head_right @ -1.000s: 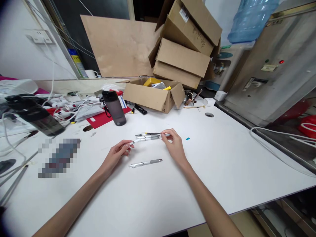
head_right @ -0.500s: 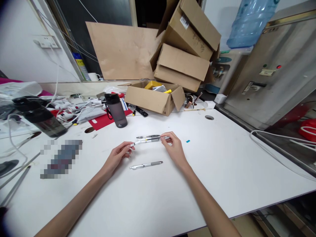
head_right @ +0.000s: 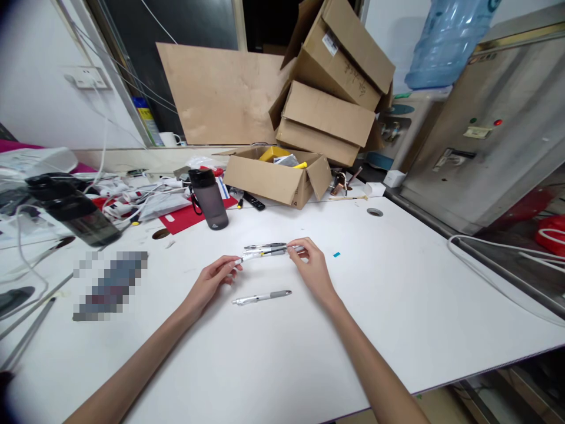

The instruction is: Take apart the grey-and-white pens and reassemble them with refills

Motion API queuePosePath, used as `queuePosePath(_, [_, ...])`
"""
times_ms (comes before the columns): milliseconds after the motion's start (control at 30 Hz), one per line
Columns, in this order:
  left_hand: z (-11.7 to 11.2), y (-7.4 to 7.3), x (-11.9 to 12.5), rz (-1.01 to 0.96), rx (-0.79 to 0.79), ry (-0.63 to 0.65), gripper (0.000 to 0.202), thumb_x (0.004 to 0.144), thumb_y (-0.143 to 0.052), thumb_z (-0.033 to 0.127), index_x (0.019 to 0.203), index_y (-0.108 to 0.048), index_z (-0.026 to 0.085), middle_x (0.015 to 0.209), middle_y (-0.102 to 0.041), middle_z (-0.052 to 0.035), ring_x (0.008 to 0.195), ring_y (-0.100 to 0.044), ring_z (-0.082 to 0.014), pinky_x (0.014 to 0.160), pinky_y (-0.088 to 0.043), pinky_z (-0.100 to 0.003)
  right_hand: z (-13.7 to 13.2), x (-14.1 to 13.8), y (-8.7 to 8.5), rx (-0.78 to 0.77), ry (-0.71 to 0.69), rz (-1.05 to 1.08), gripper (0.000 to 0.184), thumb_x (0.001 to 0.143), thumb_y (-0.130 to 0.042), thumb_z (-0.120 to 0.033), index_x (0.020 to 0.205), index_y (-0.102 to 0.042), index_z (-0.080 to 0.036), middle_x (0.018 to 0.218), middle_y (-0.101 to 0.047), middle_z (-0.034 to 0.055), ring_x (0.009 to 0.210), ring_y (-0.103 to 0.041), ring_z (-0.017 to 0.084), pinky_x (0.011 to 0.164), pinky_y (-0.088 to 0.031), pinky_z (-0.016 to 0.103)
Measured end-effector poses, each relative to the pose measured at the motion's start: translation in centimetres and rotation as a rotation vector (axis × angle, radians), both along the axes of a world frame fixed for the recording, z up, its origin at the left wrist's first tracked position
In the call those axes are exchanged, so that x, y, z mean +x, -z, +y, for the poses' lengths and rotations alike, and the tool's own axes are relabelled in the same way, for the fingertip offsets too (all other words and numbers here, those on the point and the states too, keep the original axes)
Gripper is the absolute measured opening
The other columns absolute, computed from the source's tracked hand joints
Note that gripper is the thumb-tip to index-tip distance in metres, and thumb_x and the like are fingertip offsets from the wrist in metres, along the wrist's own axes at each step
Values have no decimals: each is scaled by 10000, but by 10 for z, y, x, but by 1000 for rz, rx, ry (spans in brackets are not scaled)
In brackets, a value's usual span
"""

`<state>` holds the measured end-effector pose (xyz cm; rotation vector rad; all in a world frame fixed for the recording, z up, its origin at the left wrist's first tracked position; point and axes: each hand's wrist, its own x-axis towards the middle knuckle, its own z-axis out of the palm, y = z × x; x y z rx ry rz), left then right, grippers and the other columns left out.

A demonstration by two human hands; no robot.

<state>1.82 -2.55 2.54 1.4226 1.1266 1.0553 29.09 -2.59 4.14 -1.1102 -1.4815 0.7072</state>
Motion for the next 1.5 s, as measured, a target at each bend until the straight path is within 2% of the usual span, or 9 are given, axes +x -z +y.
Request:
queuePosePath(333, [0,2,0,36,11,19,381,925,-591,505,1123,-696,197,1000,-707,-86,816,-622,-188,720,-510,-287,0,-2,2,2,-10,2,225,927,-618,-436,943,-710,-231,1047,-668,59,870,-657,200,809,-522,330])
queuePosePath(600, [-6,-2,7,101,69,115,336,928,-612,460,1138,-693,211,1033,-730,-72,796,-626,-181,757,-510,-294,-7,-16,3,-55,-130,-34,262,934,-612,-435,809,-682,-215,858,-647,25,822,-633,186,770,-494,296])
queuePosePath(767, [-7,1,7,112,76,145,322,919,-624,447,1132,-699,218,1086,-735,-71,797,-647,-191,756,-515,-302,-9,-15,3,-120,-165,-49,279,937,-603,-441,790,-662,-211,830,-644,9,794,-622,174,741,-475,280])
queuePosePath(900, [-6,2,7,127,82,125,330,904,-635,455,1122,-708,219,1142,-730,-82,831,-660,-211,742,-517,-306,-8,-13,3,-150,-195,-49,289,933,-603,-468,819,-679,-214,833,-671,10,806,-631,179,764,-480,287])
queuePosePath(1033, [-5,2,7,117,83,124,316,911,-636,438,1131,-706,222,1119,-737,-74,812,-658,-199,746,-514,-301,-6,-13,5,-199,-214,2,360,942,-558,-532,854,-695,-211,896,-702,32,841,-671,197,842,-498,319])
queuePosePath(1167, [-5,0,5,94,87,113,312,918,-631,435,1138,-701,225,1087,-737,-66,808,-634,-186,736,-511,-289,1,-7,8,-247,-145,70,429,946,-491,-590,916,-688,-210,945,-722,52,866,-705,211,889,-506,355])
queuePosePath(1300, [-3,-3,1,91,104,74,330,922,-623,446,1148,-696,217,1117,-725,-82,842,-622,-192,733,-503,-288,8,3,8,-227,-69,156,337,863,-643,-528,996,-651,-219,946,-730,53,949,-718,238,928,-502,376])
queuePosePath(1500, [-3,-4,-2,92,97,51,338,921,-622,455,1148,-692,215,1102,-731,-84,843,-623,-194,731,-499,-284,8,4,2,-168,-75,213,377,832,-683,-564,955,-654,-208,879,-737,74,776,-696,215,789,-543,365])
